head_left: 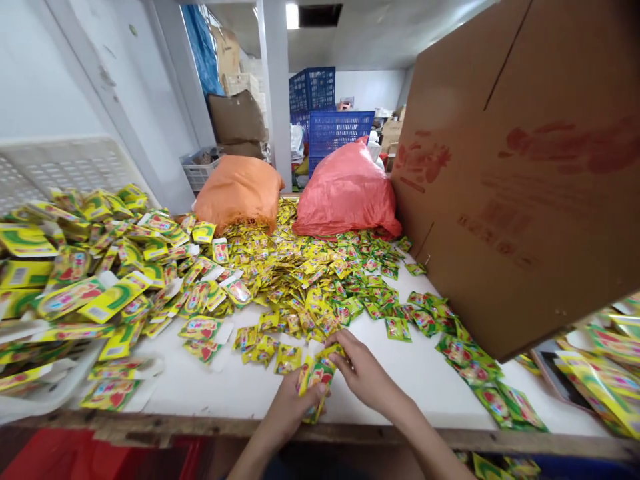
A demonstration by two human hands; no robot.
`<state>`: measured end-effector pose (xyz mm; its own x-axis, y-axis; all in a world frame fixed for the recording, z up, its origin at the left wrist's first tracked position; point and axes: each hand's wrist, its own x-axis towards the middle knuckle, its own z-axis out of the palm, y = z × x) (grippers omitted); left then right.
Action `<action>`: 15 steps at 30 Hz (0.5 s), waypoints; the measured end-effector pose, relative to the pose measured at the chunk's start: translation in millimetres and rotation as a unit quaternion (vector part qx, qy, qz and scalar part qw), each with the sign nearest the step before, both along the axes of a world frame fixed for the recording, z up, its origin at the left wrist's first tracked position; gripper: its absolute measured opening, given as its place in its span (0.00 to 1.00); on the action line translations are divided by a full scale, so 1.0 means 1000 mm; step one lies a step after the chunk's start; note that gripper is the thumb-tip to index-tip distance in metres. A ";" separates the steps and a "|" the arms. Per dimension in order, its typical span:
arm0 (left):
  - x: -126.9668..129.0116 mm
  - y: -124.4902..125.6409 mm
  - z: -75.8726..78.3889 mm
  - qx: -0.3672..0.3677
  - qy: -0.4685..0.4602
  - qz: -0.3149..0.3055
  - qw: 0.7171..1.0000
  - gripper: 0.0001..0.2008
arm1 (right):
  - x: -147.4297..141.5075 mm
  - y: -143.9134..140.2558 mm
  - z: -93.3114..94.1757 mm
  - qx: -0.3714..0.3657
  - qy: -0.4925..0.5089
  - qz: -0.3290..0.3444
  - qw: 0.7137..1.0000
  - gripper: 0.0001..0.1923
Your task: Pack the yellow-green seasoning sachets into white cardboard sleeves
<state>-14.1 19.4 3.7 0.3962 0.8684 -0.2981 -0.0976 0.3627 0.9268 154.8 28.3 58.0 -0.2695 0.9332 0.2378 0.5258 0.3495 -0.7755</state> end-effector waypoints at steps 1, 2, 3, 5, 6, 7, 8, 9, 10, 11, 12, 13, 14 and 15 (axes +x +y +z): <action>0.000 0.000 -0.002 0.007 0.002 -0.005 1.000 0.21 | 0.000 0.000 0.005 0.001 -0.016 0.017 1.000 0.08; 0.000 0.001 -0.004 0.014 0.003 -0.010 1.000 0.20 | -0.002 0.000 0.010 0.001 -0.024 0.031 0.999 0.09; 0.000 0.000 -0.006 0.019 0.004 -0.013 1.000 0.19 | -0.004 0.000 0.013 -0.004 -0.025 0.040 0.999 0.11; -0.001 0.000 -0.007 0.027 0.004 -0.013 1.000 0.19 | -0.010 0.004 0.013 -0.022 -0.004 0.026 0.999 0.15; -0.001 -0.001 -0.007 0.029 0.005 -0.011 1.000 0.18 | -0.013 0.005 0.011 -0.030 0.012 0.002 0.999 0.18; -0.001 -0.002 -0.007 0.029 0.006 -0.009 1.000 0.18 | -0.016 0.007 0.009 -0.034 0.025 -0.026 0.999 0.20; 0.000 -0.002 -0.005 0.030 0.008 -0.008 0.999 0.18 | -0.018 0.008 0.006 -0.032 0.029 -0.049 0.998 0.19; 0.000 -0.002 -0.004 0.031 0.007 -0.007 0.999 0.18 | -0.020 0.009 0.003 -0.025 0.024 -0.065 0.997 0.16; 0.001 -0.002 -0.002 0.031 0.003 -0.006 0.999 0.18 | -0.021 0.009 0.001 -0.014 0.013 -0.075 0.997 0.13; 0.002 -0.002 0.000 0.031 -0.005 -0.007 1.000 0.18 | -0.021 0.008 0.000 0.000 -0.001 -0.079 0.997 0.10; 0.003 -0.001 0.001 0.031 -0.012 -0.007 0.999 0.18 | -0.022 0.006 0.000 0.015 -0.016 -0.080 0.997 0.08; 0.004 0.000 0.002 0.034 -0.019 -0.007 0.999 0.18 | -0.021 0.004 0.000 0.029 -0.030 -0.078 0.996 0.06; 0.005 0.001 0.002 0.041 -0.024 -0.006 0.999 0.18 | -0.020 0.002 0.001 0.039 -0.041 -0.074 0.996 0.06; 0.006 0.002 0.002 0.053 -0.027 -0.006 0.998 0.18 | -0.019 0.001 0.002 0.045 -0.051 -0.069 0.995 0.05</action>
<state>-8.6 21.5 6.1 0.4207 0.8885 -0.1832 -0.1444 0.2649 0.9534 136.3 29.2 60.3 -0.1681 0.9390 0.3000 0.6480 0.3346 -0.6842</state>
